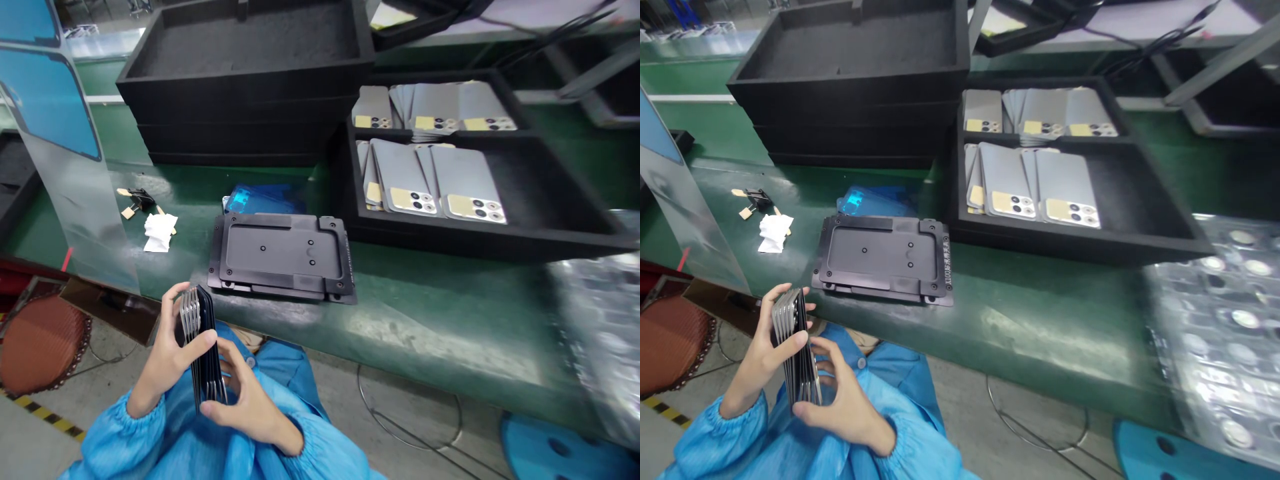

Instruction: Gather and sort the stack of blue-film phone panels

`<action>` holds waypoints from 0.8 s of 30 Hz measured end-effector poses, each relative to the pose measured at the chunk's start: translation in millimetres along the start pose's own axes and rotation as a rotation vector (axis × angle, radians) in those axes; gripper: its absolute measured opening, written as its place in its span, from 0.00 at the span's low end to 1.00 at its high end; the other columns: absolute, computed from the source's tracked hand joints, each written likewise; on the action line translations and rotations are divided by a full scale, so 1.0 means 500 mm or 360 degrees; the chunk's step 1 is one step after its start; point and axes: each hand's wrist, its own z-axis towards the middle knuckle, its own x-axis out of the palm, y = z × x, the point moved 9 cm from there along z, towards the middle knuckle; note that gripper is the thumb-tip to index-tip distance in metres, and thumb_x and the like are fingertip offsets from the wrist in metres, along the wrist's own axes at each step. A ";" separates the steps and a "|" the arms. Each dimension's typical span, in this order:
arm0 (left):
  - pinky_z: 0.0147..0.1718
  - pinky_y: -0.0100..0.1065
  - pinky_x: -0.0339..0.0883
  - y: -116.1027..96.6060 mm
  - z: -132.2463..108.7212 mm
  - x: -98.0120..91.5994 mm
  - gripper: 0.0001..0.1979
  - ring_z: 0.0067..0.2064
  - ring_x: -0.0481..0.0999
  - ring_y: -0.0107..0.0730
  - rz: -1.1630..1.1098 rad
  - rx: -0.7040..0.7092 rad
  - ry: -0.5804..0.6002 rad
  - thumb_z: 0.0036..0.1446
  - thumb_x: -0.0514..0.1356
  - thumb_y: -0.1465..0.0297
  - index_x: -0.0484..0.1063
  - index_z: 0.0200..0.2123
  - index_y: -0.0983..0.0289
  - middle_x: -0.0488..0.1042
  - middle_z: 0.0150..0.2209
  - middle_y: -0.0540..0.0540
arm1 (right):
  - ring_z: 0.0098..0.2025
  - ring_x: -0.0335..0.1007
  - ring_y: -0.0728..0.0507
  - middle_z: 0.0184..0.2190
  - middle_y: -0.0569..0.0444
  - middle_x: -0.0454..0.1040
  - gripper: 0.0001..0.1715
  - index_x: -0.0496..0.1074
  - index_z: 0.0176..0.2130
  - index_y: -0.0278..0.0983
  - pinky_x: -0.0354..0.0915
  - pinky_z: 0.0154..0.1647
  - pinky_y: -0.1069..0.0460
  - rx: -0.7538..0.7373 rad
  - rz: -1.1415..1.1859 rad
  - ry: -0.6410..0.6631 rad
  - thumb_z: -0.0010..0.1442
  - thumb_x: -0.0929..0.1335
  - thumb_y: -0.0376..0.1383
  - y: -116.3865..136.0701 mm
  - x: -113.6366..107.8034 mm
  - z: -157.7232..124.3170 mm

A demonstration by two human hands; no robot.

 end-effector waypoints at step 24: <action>0.51 0.41 0.74 0.025 0.005 0.003 0.40 0.56 0.74 0.45 -0.0316 -0.0083 0.0079 0.55 0.69 0.56 0.54 0.66 0.54 0.65 0.63 0.60 | 0.50 0.70 0.37 0.58 0.47 0.67 0.53 0.57 0.64 0.44 0.66 0.54 0.40 0.0015 -0.0353 -0.0157 0.46 0.80 0.43 0.017 -0.006 -0.018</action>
